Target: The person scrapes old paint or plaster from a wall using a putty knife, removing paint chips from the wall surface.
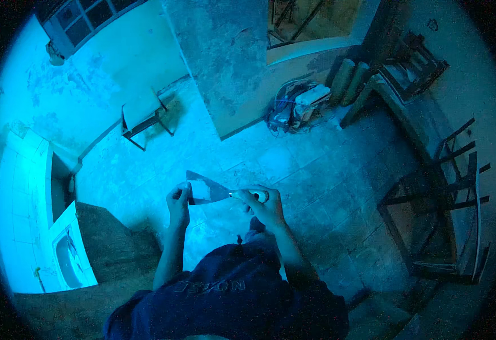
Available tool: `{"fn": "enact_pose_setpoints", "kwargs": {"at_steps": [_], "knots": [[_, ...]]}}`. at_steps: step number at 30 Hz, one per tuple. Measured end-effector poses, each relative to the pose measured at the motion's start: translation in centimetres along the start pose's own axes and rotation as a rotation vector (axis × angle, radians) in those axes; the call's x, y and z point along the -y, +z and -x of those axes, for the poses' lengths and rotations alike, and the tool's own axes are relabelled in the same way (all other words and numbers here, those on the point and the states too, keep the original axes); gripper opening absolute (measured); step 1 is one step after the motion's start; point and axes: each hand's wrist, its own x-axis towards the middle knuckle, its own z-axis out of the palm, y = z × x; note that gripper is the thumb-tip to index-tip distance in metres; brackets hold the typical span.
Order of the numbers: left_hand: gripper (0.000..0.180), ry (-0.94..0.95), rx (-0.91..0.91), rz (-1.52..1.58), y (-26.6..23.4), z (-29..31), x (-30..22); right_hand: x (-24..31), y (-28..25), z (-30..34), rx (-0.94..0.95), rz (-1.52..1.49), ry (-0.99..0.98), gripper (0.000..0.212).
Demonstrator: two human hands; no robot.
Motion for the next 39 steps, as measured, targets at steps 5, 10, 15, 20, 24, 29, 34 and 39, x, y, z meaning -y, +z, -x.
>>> {"fn": "enact_pose_setpoints", "kwargs": {"at_steps": [5,10,15,20,24,29,34,39], "knots": [[0.015,0.003,0.119,0.013,7.8,-4.5,1.8,1.0,-7.3,-2.9,-0.038,0.115,-0.019,0.019],[0.013,-0.06,0.28,-0.095,13.5,-9.3,4.9,0.0,-11.8,-4.0,-0.139,0.207,0.022,0.023],[0.012,-0.12,0.423,-0.136,20.3,-14.4,6.3,-3.3,-15.1,-7.7,-0.053,0.474,0.204,0.038],[0.011,-0.136,0.504,-0.182,27.5,-21.6,8.3,-2.9,-17.1,-15.2,-0.045,0.478,0.231,0.027],[0.012,-0.122,0.5,-0.127,33.0,-30.2,10.3,-1.5,-20.2,-24.1,-0.141,0.581,0.103,0.032],[0.02,-0.114,0.574,0.006,40.7,-40.3,10.2,2.7,-25.9,-33.5,-0.213,0.609,0.176,0.034],[0.028,-0.157,0.508,-0.048,46.8,-48.1,9.8,5.1,-31.4,-39.0,-0.352,0.627,0.166,0.033],[0.028,-0.215,0.377,-0.128,50.7,-53.0,10.1,3.8,-38.1,-45.2,-0.3,0.639,0.291,0.036]]}}
